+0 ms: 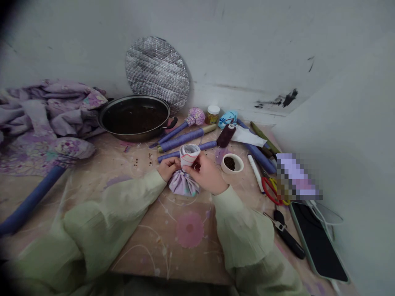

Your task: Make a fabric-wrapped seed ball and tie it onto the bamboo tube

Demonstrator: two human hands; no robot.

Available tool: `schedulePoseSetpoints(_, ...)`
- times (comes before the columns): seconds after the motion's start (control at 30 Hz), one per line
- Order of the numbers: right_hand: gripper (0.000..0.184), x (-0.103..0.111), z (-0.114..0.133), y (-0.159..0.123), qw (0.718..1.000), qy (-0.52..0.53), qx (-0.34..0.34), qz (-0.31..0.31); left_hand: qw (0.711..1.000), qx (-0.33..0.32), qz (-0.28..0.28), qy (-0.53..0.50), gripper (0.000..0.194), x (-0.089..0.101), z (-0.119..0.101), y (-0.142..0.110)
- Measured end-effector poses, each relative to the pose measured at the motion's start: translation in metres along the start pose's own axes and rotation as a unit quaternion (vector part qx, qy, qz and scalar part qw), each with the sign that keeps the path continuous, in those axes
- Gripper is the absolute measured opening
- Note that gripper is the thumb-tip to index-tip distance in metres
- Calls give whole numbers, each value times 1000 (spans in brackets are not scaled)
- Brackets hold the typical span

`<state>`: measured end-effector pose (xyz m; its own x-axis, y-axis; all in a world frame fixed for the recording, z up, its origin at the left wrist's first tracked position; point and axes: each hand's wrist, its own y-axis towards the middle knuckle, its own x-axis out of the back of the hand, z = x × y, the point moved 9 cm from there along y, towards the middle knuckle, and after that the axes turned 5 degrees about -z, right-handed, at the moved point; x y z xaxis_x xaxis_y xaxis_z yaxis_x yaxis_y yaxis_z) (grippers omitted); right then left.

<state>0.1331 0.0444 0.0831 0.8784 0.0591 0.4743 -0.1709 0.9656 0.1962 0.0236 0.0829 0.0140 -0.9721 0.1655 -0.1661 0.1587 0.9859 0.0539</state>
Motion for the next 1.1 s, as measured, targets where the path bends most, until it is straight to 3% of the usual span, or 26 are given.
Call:
schedulePoseSetpoints(0.13,32,0,3,-1,999,-38,-3,4,1000,7,-4,-6,14,0,1,2)
schedulePoseSetpoints(0.27,22,3,5,-2,995,-96,-16,-16,1000,13,-9,-9,14,0,2,3)
schedulePoseSetpoints(0.63,6,0,9,1,999,8,30,-8,1000,16,-19,4,19,2,3,1)
schedulePoseSetpoints(0.8,15,-5,7,0,1000,14,26,11,1000,17,-16,7,16,1,0,1)
schedulePoseSetpoints(1.03,8,-4,10,-1,999,12,30,14,1000,16,-16,3,18,0,1,0)
schedulePoseSetpoints(1.1,14,-4,10,-1,999,11,32,17,1000,16,-14,2,18,1,2,0)
